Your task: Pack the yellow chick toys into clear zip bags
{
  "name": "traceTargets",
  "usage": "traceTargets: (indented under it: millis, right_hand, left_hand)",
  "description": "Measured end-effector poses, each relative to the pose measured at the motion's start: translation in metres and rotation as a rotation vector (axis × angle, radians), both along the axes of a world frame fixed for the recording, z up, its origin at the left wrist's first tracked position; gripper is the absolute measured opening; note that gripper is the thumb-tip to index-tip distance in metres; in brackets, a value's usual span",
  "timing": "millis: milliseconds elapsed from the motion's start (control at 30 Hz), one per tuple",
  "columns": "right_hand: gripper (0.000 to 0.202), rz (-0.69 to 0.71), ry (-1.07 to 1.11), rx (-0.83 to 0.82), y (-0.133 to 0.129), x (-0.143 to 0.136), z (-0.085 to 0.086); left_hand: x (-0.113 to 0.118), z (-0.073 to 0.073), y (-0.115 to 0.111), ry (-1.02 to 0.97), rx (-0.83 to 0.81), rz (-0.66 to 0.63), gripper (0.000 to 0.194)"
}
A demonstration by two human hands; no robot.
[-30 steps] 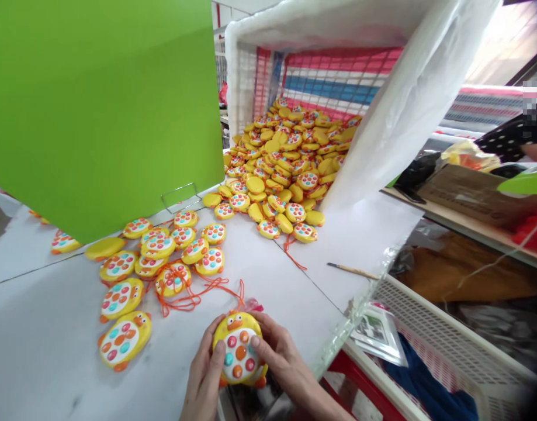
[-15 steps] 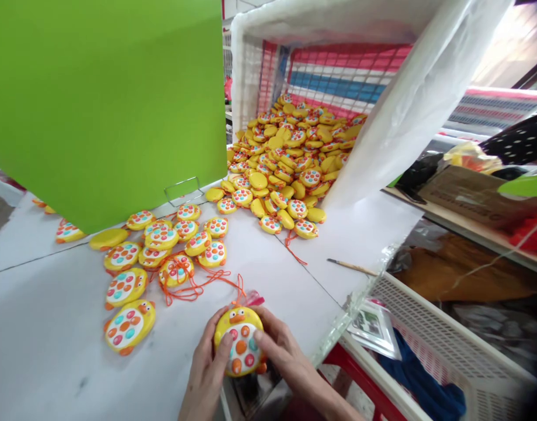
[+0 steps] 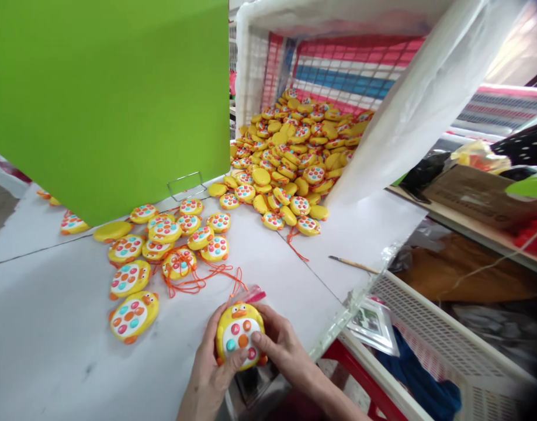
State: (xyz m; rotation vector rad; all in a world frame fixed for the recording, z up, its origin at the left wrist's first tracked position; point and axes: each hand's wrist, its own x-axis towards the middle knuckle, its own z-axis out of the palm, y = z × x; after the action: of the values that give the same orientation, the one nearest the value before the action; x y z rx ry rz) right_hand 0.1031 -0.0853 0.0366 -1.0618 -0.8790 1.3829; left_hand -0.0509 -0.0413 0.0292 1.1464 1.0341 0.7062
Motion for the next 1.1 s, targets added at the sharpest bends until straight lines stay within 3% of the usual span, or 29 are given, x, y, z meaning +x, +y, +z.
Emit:
traceTargets:
  millis: [133, 367, 467, 633, 833, 967, 1100]
  right_hand:
    - [0.057, 0.039, 0.018, -0.024, 0.000, 0.003, 0.002]
    - [0.048, 0.037, 0.152, -0.102, -0.003, -0.002, 0.005]
    - [0.048, 0.022, 0.093, -0.058, -0.002, -0.002, 0.007]
    - [0.047, 0.047, 0.033, -0.025, -0.002, 0.000, 0.007]
    - [0.046, 0.031, 0.001, -0.034, -0.003, -0.002, 0.009]
    - [0.044, -0.003, 0.022, -0.069, -0.006, -0.003, 0.010]
    - [0.045, -0.054, -0.014, -0.072, -0.009, -0.002, 0.011]
  left_hand:
    - [-0.002, -0.002, -0.004, -0.008, 0.033, 0.008, 0.080]
    - [-0.002, 0.009, -0.002, -0.026, -0.055, 0.037, 0.075]
    - [-0.002, 0.005, -0.004, -0.058, -0.056, 0.033, 0.081]
    - [-0.005, -0.004, -0.007, 0.054, 0.017, 0.061, 0.076]
    - [-0.004, 0.005, -0.006, -0.095, -0.066, -0.026, 0.077]
    - [-0.003, 0.005, -0.005, 0.001, -0.037, 0.033, 0.076]
    - [0.001, 0.009, -0.005, -0.071, -0.090, 0.061, 0.076]
